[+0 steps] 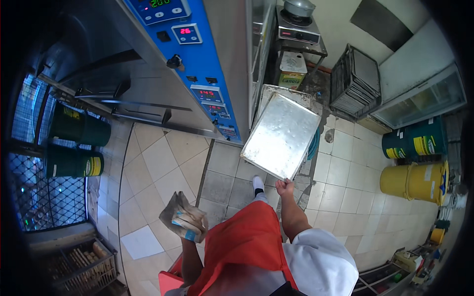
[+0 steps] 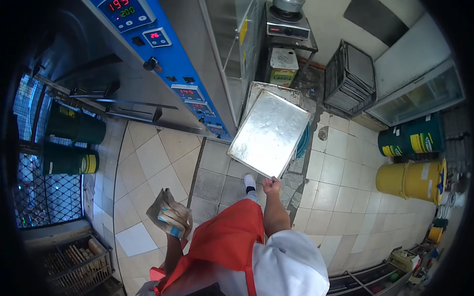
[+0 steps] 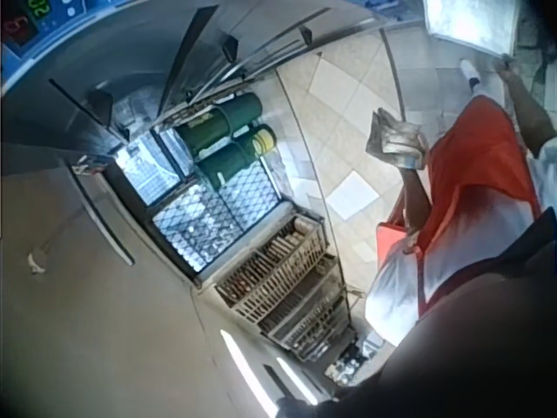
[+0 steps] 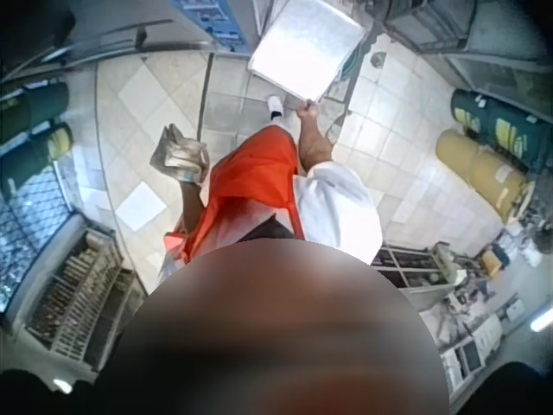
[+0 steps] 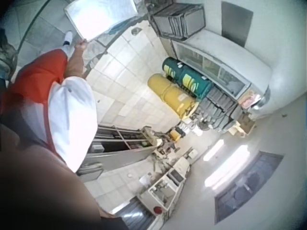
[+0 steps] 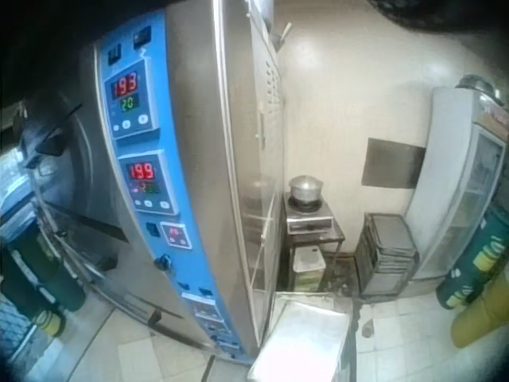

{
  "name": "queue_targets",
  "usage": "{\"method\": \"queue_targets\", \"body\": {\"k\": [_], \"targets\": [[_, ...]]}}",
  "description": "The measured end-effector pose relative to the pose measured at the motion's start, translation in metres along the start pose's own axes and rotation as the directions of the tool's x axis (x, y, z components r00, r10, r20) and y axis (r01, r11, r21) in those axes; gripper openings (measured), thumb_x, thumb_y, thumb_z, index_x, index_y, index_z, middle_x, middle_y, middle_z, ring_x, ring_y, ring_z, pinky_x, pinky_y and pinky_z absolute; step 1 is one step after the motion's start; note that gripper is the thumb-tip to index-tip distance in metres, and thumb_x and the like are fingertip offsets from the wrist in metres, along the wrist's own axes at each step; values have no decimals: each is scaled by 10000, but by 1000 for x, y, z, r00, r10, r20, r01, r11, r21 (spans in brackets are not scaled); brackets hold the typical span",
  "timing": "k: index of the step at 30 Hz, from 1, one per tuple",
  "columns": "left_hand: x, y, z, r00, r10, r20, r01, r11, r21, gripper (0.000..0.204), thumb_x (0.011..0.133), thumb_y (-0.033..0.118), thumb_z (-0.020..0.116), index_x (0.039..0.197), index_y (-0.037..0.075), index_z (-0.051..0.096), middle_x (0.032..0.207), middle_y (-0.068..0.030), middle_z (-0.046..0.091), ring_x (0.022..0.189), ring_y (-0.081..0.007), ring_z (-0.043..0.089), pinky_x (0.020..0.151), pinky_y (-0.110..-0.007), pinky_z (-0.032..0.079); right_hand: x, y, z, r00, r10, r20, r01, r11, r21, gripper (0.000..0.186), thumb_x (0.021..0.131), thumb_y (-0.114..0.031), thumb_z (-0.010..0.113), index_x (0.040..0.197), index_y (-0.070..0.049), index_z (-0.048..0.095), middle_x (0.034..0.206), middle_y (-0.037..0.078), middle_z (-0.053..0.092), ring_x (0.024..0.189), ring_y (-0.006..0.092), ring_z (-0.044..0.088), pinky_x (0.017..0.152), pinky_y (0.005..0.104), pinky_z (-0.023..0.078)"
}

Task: The person brushes liquid onto rows of dough on trays using a brush, places the trays into a large commercial oven, and later uses a long-handled paddle to remove a tray of baked bread from the oven.

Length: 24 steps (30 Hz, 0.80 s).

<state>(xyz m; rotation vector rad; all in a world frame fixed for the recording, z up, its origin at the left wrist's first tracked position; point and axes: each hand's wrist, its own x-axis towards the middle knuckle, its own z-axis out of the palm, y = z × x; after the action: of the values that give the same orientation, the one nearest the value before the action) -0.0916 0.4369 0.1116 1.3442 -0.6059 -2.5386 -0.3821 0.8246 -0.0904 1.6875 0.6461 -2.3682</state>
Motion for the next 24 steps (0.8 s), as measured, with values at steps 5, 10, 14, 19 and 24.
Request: {"method": "queue_targets", "body": {"k": [5,10,14,19,24], "targets": [[30,47,-19,996,28,80,-26,999,-34,539,815,449,491,1138,18,516,1091,-138,554,962,-256,548,839,-377,444,-21,6,13,964,-147,224,107,978,179,130,836,-14,544,966,-14,545,933,99,604,967,241,587,816,396,518],[76,83,-47,964,-2,264,27,996,-90,496,807,415,504,1100,16,537,1044,-135,575,917,-252,565,808,-375,459,-113,-1,25,888,-235,395,220,972,83,195,777,31,594,958,-5,529,942,112,577,871,247,567,827,381,526],[116,116,-69,887,-140,440,164,986,-17,462,800,388,514,1070,15,554,1007,-132,591,882,-249,578,783,-372,472,-266,49,0,909,-369,194,393,914,-105,101,758,9,577,854,0,544,888,103,545,806,231,524,827,399,532],[126,152,-104,742,-357,568,331,931,153,420,792,355,527,1033,14,576,960,-129,612,838,-246,594,752,-370,487,-447,175,-50,863,-415,289,488,834,-259,138,719,52,524,845,-1,530,885,96,540,692,224,528,635,394,547],[126,217,-156,704,-380,599,345,921,179,379,784,321,540,995,12,597,913,-126,633,794,-242,610,721,-367,503,-495,292,-42,890,-83,448,276,880,-387,258,690,36,514,945,69,522,978,161,572,857,310,597,627,436,591]]}}
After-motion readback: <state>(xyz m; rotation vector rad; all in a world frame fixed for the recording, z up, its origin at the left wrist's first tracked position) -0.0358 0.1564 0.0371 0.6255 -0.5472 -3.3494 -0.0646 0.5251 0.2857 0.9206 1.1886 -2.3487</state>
